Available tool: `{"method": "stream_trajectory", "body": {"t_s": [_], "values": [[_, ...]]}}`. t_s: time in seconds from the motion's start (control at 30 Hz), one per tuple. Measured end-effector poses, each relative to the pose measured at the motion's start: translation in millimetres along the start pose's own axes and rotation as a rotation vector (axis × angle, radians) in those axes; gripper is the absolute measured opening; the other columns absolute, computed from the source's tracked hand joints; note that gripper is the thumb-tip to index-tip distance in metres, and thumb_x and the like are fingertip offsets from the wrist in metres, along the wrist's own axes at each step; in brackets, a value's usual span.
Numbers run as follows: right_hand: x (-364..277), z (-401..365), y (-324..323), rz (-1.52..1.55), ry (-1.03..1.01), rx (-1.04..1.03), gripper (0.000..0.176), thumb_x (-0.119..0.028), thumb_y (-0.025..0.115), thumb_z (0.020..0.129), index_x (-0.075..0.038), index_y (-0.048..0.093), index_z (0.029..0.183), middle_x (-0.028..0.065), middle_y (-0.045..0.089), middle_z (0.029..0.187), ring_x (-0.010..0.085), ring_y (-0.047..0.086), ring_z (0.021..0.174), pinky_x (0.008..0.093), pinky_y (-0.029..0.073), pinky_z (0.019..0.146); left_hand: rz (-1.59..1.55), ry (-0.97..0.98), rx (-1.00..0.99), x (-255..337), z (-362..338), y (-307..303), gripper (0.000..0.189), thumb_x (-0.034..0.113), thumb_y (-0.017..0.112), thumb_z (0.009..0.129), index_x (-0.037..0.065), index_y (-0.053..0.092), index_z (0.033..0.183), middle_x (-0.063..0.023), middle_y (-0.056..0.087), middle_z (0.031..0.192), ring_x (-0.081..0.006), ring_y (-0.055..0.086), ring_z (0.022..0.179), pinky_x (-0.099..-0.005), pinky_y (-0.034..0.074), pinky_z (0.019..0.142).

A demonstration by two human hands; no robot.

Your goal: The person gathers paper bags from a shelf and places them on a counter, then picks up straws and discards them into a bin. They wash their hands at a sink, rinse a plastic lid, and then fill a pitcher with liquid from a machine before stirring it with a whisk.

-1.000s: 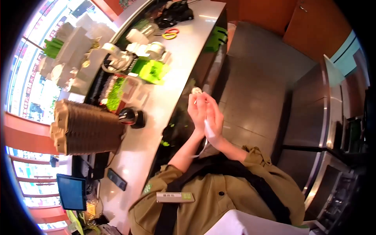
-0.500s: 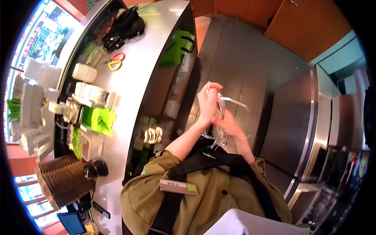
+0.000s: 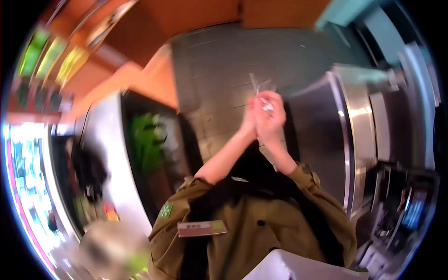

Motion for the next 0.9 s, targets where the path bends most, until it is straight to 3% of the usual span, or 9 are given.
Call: {"method": "stream_trajectory", "body": {"t_s": [0.1,0.13,0.3,0.47,0.53,0.67,0.73,0.8,0.9], "values": [[79.4,62.8,0.3,0.230,0.348,0.248,0.009,-0.001,0.058,0.073,-0.001,0.049,0.073,0.0026,0.049,0.062,0.0083,0.047,0.047,0.0204,0.038,0.043,0.063,-0.099,-0.167,8.9,88.6,35.5,0.020,0.018,0.040,0.083,0.003,0.051,0.091,-0.0036,0.052,0.083,-0.0126,0.051,0.076,-0.0264,0.043,0.066],[120.6,119.1,-5.0,0.638,0.535,0.364,0.012,-0.002,0.056,0.074,-0.005,0.045,0.071,0.0011,0.045,0.059,0.0055,0.040,0.042,0.0189,0.030,0.036,0.095,-0.133,-0.249,8.6,150.7,83.6,0.021,0.018,0.040,0.084,0.003,0.051,0.092,-0.0039,0.052,0.084,-0.0130,0.051,0.078,-0.0267,0.043,0.067],[209.5,275.4,-19.2,1.018,0.797,0.404,0.011,-0.006,0.052,0.076,-0.006,0.041,0.072,-0.0013,0.040,0.054,0.0026,0.034,0.040,0.0178,0.025,0.034,0.243,0.140,-0.099,27.5,281.7,164.2,0.028,0.022,0.035,0.085,0.002,0.049,0.096,-0.0053,0.052,0.089,-0.0137,0.051,0.084,-0.0263,0.041,0.072],[327.8,384.4,-21.5,0.486,0.500,0.507,0.009,-0.005,0.053,0.073,-0.004,0.046,0.079,0.0001,0.045,0.059,0.0054,0.041,0.046,0.0194,0.032,0.040,0.709,0.368,-0.087,40.2,394.3,254.4,0.049,0.035,0.024,0.089,-0.003,0.047,0.109,-0.0152,0.054,0.103,-0.0229,0.050,0.097,-0.0296,0.039,0.079],[358.4,429.1,-43.4,0.520,0.614,0.476,0.008,-0.008,0.053,0.076,-0.004,0.045,0.077,0.0003,0.047,0.062,0.0050,0.046,0.054,0.0201,0.035,0.043,0.950,0.362,-0.234,44.6,446.2,289.7,0.049,0.036,0.023,0.089,0.000,0.043,0.115,-0.0175,0.053,0.106,-0.0239,0.051,0.097,-0.0309,0.038,0.080],[441.4,522.8,-98.4,0.738,0.626,0.535,0.012,-0.013,0.052,0.079,-0.004,0.046,0.085,0.0017,0.047,0.067,0.0067,0.045,0.053,0.0207,0.035,0.044,1.305,0.308,-0.350,29.0,559.1,369.3,0.041,0.031,0.035,0.089,-0.003,0.050,0.106,-0.0156,0.060,0.083,-0.0142,0.055,0.080,-0.0278,0.042,0.071],[475.9,569.7,-151.7,0.857,0.752,0.588,0.016,-0.014,0.053,0.080,-0.004,0.047,0.090,0.0018,0.047,0.070,0.0069,0.045,0.054,0.0209,0.036,0.045,1.251,0.448,-0.580,2.0,617.4,420.0,0.035,0.027,0.045,0.086,-0.004,0.055,0.100,-0.0092,0.060,0.072,-0.0092,0.052,0.070,-0.0244,0.042,0.063],[496.5,605.8,-210.9,0.772,0.685,0.762,0.017,-0.015,0.053,0.081,-0.002,0.049,0.092,0.0010,0.048,0.071,0.0075,0.044,0.053,0.0212,0.038,0.046,0.993,0.275,-0.785,-29.2,652.9,483.9,0.041,0.034,0.046,0.085,-0.005,0.059,0.086,-0.0009,0.055,0.067,-0.0067,0.045,0.062,-0.0217,0.036,0.052],[509.9,649.9,-299.1,0.330,0.493,0.955,0.020,-0.014,0.051,0.082,0.000,0.052,0.097,0.0038,0.054,0.083,0.0095,0.051,0.070,0.0212,0.042,0.060,0.853,0.022,-0.834,-86.9,697.2,585.4,0.033,0.029,0.050,0.083,-0.001,0.057,0.094,-0.0012,0.056,0.081,-0.0056,0.049,0.066,-0.0191,0.037,0.053]]}}
Point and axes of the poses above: each hand's wrist, its own z-axis towards the middle knuckle, its own y-axis out of the palm, x = y × z, the point moved 2 cm from there along z, towards the middle knuckle
